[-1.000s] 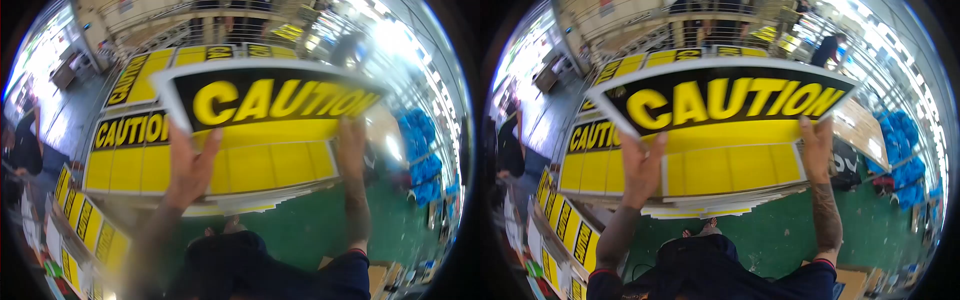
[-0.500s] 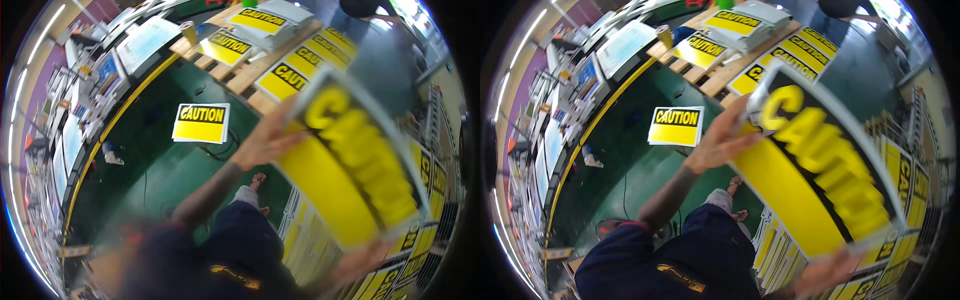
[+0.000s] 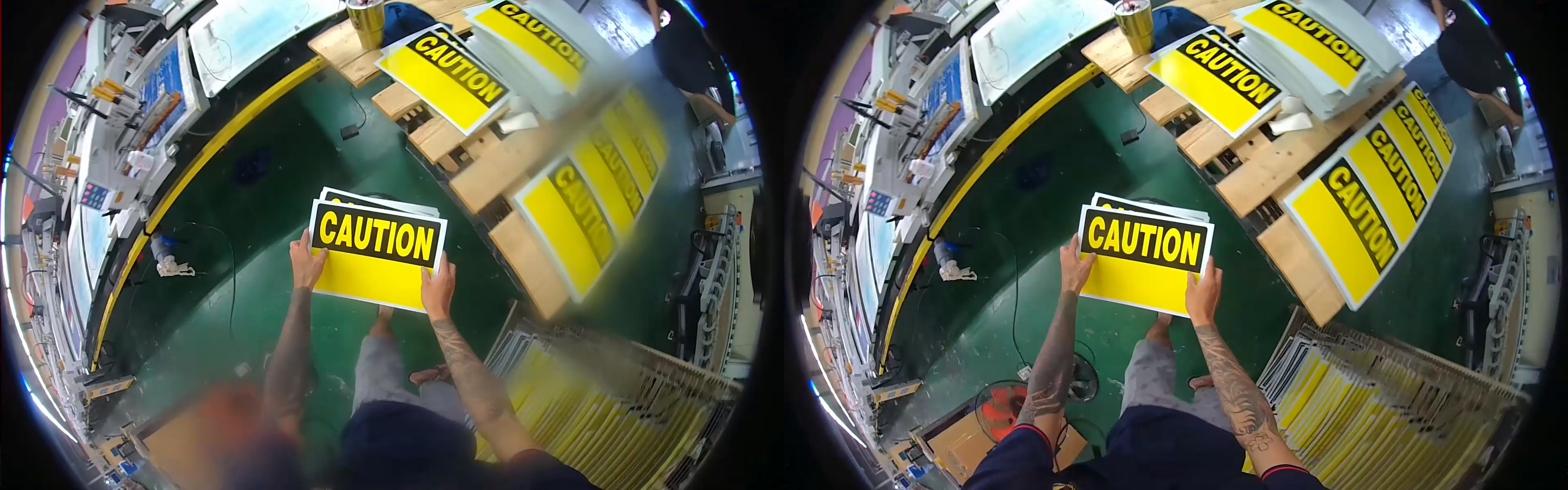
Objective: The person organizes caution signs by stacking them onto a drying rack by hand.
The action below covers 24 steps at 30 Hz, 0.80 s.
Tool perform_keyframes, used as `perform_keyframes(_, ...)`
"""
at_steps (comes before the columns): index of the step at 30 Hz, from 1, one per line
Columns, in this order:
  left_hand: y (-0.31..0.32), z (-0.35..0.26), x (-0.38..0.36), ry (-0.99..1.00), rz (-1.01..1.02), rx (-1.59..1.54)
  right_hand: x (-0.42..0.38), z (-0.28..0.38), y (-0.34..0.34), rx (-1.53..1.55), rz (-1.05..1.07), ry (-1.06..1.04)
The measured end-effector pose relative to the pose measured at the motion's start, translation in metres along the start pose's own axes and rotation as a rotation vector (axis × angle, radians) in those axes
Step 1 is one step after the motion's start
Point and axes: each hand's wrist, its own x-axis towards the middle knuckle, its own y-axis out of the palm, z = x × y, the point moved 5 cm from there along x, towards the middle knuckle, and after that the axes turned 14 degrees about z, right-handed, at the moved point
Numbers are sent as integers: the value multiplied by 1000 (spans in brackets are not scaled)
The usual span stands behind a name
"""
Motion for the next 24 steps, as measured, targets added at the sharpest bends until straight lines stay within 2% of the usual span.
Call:
perform_keyframes(3, 8, 16, 45, -2, 15, 107, 40, -19, 38, -80, 10, 70)
perform_keyframes(4, 11, 20, 57, -12, 15, 183, 49, -24, 45, -223, -5, 58)
perform_keyframes(7, 26, 23, 69, -48, 23, 395, 57, -16, 47, -390, -23, 138)
perform_keyframes(9, 29, 25, 72, -90, 8, 421, 61, -18, 57, -365, -19, 122)
perform_keyframes(12, 35, 24, 64, -12, -99, 404, 56, -26, 64, -292, 12, 177)
perform_keyframes(13, 36, 27, 64, -49, -41, 228, 56, -28, 66, -295, 14, 198)
perform_keyframes(14, 43, 47, 67, 43, -64, 214, 57, -32, 70, -252, 32, 234)
perform_keyframes(15, 44, 71, 65, 177, -118, 369, 53, -31, 71, -258, 13, 166)
perform_keyframes(16, 53, 68, 75, 212, -68, 365, 47, -22, 44, -15, 189, 394)
perform_keyframes(17, 61, 58, 86, 233, -9, 357, 31, -30, 38, -110, 140, 439)
perform_keyframes(18, 73, 37, 100, 282, 27, 350, 10, -40, 36, 149, 52, 356)
perform_keyframes(20, 98, -25, 125, 424, 32, 363, -54, -21, -15, -150, -43, -47)
perform_keyframes(21, 106, -61, 127, 496, 6, 361, -93, 24, -93, 300, 387, 138)
perform_keyframes(22, 110, -100, 123, 571, -28, 330, -147, 36, -136, 314, -22, -42)
perform_keyframes(24, 124, -177, 101, 730, 80, 169, -261, 96, -266, 93, -218, 164)
